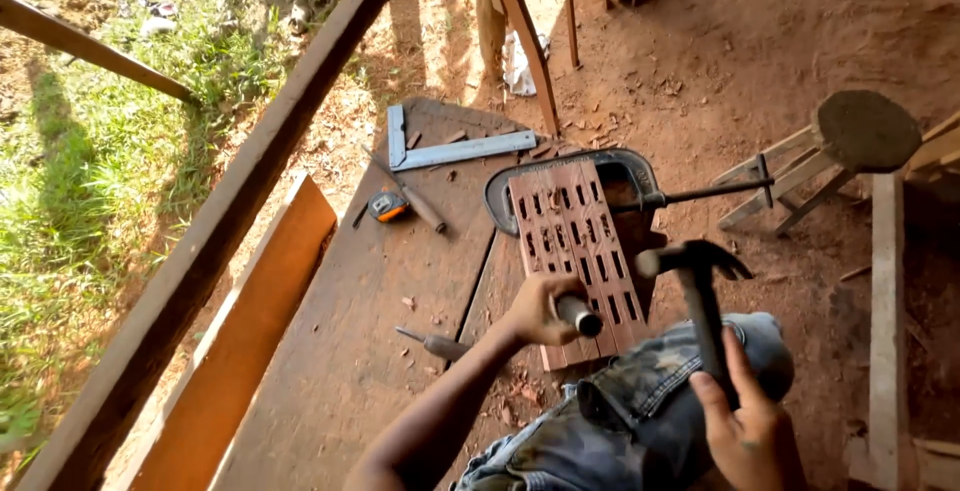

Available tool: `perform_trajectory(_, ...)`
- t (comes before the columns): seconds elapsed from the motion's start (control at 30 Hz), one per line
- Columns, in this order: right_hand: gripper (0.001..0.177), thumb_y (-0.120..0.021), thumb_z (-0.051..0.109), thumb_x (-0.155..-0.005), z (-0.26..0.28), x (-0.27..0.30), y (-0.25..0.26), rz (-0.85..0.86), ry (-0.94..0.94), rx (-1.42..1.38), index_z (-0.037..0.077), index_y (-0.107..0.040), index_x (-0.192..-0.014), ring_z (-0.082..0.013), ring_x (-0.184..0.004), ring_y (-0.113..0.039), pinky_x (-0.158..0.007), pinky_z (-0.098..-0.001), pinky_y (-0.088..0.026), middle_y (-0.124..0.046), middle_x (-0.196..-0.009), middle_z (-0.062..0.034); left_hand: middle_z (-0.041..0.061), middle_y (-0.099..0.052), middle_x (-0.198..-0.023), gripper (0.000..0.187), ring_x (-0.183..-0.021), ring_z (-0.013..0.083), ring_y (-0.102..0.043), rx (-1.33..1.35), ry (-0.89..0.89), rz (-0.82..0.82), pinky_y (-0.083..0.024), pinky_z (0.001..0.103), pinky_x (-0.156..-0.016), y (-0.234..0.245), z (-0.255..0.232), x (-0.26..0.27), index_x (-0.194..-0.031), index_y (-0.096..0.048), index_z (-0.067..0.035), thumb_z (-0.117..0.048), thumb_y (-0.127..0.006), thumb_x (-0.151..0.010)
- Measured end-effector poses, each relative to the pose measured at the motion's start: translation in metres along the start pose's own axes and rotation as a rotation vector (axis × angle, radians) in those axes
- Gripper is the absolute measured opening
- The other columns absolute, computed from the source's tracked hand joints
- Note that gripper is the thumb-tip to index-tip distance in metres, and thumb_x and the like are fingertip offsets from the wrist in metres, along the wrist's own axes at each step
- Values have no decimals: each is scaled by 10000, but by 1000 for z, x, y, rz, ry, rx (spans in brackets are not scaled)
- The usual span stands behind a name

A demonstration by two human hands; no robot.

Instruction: Hammering a small cylindrical tool into a slotted wooden block that is clamped to a workbench.

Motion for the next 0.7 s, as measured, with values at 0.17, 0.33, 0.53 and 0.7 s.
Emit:
perform_trajectory(0.17, 737, -581, 145, -966, -15, 12, -5, -40, -296, -304, 26, -371, -1662, -266, -510, -585, -516, -362, -463, -679, -697, -174, 53, -574, -877, 497, -648, 147, -550, 292, 390, -419, -519, 304, -542, 53, -35, -52, -1174, -535, -42, -413, -675, -875)
perform_trajectory(0.33, 722, -587, 159, -963, -3, 9, 1, -21, -274, -283, 45, -401, -1652, -271, -502, -594, -504, -363, -462, -657, -652, -171, 110, -586, -1101, 465, -959, 229, -609, 232, -231, -524, -545, 388, -888, 112, -161, -67, -1312, -460, -40, -284, -618, -949)
perform_trajectory(0.53, 712, -624, 171, -921, 0, 7, -2, -44, -124, -129, -40, -452, -1578, -306, -529, -702, -476, -384, -523, -758, -917, -258, 8, -557, -606, 185, -464, 123, -614, 352, -380, -617, -470, 221, -345, 98, -100, -49, -860, -582, -103, -196, -707, -961)
perform_trajectory(0.7, 699, -678, 182, -901, -10, 13, -9, -83, -88, -23, -51, -521, -1541, -306, -397, -612, -406, -403, -455, -736, -750, -253, -1, -586, -556, 259, -402, 108, -580, 510, -289, -329, -439, 198, -364, 65, -37, -24, -786, -570, -106, -273, -689, -945)
Point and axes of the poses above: each hand's wrist, its own x-axis away from the middle knuckle, its own y-axis out of the back of the hand, z = x × y, the point moved 4 cm from there along -x, towards the middle knuckle
